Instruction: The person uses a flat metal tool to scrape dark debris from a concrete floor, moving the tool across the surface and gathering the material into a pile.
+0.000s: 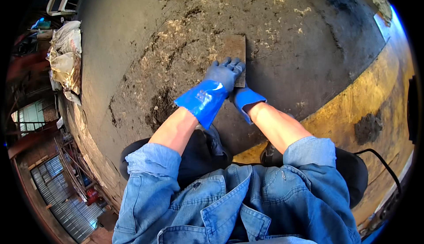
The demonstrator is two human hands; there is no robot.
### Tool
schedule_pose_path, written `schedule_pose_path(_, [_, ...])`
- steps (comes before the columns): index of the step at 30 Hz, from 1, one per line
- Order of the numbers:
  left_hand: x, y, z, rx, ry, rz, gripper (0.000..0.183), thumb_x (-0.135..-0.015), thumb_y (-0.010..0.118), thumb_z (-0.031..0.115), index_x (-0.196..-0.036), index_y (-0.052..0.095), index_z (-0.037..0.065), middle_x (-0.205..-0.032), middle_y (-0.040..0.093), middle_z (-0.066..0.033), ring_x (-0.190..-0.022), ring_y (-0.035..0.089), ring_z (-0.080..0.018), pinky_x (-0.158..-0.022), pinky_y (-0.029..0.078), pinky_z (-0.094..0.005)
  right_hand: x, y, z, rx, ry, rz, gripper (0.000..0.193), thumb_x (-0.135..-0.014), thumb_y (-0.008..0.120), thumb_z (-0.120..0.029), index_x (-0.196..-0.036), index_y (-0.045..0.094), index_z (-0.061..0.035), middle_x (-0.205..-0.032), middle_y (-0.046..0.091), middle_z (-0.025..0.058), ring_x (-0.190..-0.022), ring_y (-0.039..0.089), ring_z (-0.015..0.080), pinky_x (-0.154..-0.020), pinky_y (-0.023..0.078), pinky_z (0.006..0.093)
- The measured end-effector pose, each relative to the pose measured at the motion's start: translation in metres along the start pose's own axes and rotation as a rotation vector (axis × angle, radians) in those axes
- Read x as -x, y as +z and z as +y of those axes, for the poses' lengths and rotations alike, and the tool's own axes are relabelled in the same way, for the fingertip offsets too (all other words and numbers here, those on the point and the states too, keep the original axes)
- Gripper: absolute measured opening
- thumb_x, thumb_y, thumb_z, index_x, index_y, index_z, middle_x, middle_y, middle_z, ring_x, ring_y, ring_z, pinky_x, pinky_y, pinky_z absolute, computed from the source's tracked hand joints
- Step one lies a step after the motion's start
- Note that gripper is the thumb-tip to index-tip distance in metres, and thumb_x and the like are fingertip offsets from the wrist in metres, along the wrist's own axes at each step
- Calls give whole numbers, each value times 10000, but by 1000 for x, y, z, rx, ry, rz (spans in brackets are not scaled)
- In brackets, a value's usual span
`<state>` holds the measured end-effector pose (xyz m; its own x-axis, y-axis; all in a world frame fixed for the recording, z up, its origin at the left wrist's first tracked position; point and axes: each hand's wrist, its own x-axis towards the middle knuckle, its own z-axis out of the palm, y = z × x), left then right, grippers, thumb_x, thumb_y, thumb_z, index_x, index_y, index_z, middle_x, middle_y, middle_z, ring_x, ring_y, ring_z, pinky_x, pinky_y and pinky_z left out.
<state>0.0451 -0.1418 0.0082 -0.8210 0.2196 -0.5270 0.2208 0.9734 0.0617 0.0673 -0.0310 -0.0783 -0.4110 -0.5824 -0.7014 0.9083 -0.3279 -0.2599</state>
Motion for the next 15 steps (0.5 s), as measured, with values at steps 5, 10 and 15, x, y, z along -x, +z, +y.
schedule_pose_path(5, [10, 28, 16, 65, -53, 103, 831, -784, 751, 135, -1529, 393, 208, -1618, 362, -86, -1490, 350, -315, -1205, 303, -520, 22, -5, 13, -33, 5, 67, 564, -1001, 443, -544, -1350, 592, -126, -1290, 636, 73, -1111, 586, 202, -966, 476, 325])
schedule_pose_path(10, [-36, -14, 7, 70, -71, 21, 853, -780, 767, 139, -1539, 383, 205, -1624, 353, -80, -1486, 354, -311, -1196, 320, -513, -25, -16, -43, 164, -79, 58, 587, -994, 445, -569, -1356, 588, -129, -1306, 632, 75, -1123, 583, 204, -971, 474, 324])
schedule_pose_path(15, [-19, 8, 22, 44, -82, -31, 993, -700, 853, 168, -1556, 353, 220, -1643, 320, -51, -1503, 326, -287, -1208, 307, -505, -13, -12, -18, -74, -64, 103, 611, -987, 447, -595, -1361, 585, -133, -1322, 627, 77, -1134, 581, 206, -976, 472, 322])
